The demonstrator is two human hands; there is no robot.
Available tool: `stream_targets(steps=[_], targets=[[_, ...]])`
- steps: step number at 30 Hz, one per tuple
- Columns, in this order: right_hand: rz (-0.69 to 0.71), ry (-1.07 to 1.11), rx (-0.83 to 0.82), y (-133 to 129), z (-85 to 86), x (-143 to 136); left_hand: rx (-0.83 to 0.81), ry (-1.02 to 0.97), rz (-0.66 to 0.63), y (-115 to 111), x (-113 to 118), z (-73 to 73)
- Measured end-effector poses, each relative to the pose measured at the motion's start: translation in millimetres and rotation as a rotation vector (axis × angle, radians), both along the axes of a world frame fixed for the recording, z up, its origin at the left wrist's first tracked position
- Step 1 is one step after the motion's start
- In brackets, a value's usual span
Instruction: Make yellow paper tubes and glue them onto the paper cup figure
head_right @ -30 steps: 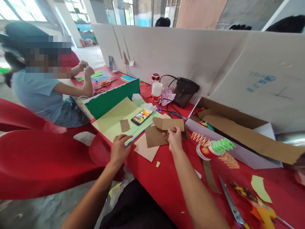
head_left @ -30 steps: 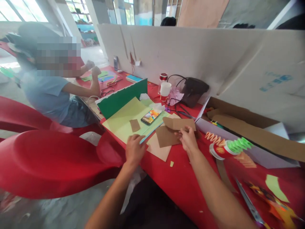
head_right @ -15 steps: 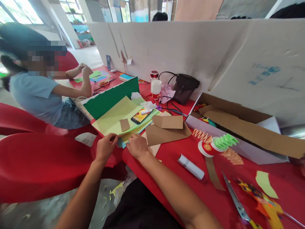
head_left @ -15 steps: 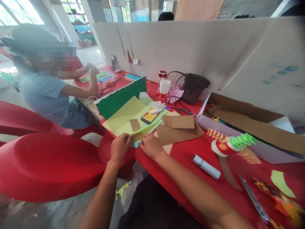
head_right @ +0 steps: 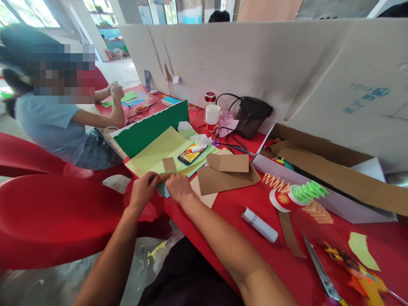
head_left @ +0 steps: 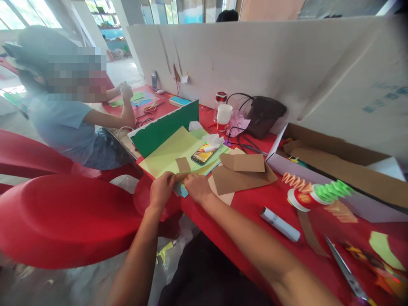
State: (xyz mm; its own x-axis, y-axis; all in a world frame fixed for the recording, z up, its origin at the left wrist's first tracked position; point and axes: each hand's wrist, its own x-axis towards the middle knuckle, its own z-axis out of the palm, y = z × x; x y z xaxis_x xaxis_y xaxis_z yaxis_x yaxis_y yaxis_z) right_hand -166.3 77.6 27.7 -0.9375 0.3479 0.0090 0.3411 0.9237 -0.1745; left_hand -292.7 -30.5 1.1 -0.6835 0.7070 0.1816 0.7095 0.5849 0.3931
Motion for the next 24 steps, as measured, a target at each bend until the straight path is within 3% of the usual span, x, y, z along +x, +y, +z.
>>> stream_targets(steps=[5, 9, 19, 24], targets=[[-0.052, 0.009, 0.012, 1, -2.4, 0, -0.024, 0.053, -0.138, -3, 10, 5.3], [-0.054, 0.034, 0.016, 1, 0.0, 0, -0.036, 0.091, -0.128, 3, 11, 6.2], [-0.054, 0.133, 0.013, 23, 11.9, 17, -0.195, 0.009, -0.135, 31, -32, 22.9], [0.029, 0.185, -0.006, 41, 14.9, 41, -0.265, -0.01, -0.142, 39, -28, 32.8]])
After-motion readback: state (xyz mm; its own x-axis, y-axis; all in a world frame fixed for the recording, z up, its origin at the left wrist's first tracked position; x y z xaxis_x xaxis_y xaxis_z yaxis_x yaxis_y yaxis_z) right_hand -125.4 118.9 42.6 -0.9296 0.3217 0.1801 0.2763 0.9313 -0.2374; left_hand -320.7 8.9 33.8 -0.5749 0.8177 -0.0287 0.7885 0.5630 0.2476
